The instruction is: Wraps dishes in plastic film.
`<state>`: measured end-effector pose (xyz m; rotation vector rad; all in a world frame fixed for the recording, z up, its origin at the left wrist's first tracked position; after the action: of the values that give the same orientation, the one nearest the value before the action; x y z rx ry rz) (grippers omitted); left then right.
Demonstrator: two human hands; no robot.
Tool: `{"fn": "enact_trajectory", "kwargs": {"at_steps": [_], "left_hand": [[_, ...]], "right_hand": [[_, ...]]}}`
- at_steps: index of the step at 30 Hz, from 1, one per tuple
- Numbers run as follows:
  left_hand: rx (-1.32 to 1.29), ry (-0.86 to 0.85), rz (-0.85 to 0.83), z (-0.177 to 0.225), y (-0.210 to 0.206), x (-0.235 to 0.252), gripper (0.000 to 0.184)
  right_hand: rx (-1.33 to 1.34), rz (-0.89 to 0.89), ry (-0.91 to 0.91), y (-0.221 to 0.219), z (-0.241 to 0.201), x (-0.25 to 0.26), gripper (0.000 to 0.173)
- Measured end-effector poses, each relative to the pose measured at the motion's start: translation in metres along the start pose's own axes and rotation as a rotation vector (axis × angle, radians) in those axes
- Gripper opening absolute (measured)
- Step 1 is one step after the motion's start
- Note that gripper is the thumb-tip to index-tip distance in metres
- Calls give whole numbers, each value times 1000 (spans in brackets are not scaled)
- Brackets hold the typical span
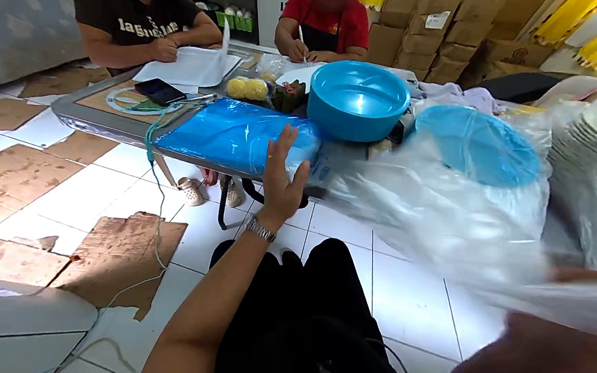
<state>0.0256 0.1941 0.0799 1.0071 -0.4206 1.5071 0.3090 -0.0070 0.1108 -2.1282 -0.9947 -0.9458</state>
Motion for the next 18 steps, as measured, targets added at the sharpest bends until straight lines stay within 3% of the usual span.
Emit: {"fn": "enact_trajectory", "kwargs": {"at_steps": [2,4,6,8,9,14,18], "left_hand": [[-277,-62,-74,49,14,-22,88],[-410,-40,-264,93,22,-58,109],[-316,13,-497,109,22,-93,94],[-188,165,-602,101,28,-124,41],[-142,257,-639,93,37,-138,23],[-75,531,-849,42,107,-173,32],[-6,542,-694,13,139,-169,31]], "right_hand": [[-177,-563,22,-51,0,-21,20],[-167,-784,-24,-89,4,-44,22],[-154,-784,-44,-101,-4,-48,20],[-166,-731,-31,-102,-16,-40,18],[-192,-711,-24,-101,-20,-37,19],[-324,-534,-153,-89,2,-26,18],[-316,-456,-342,-83,40,-17,13]]}}
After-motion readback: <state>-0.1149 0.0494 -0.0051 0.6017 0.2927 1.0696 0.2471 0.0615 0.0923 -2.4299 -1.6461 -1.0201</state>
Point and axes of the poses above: each hand's wrist, its own x-axis towards the middle knuckle, its own y-axis out of the back of the hand, z = x × y, the point moved 3 cm from there along x, towards the middle knuckle, and after that the axes turned 1 degree about x, right-handed, at the moved point
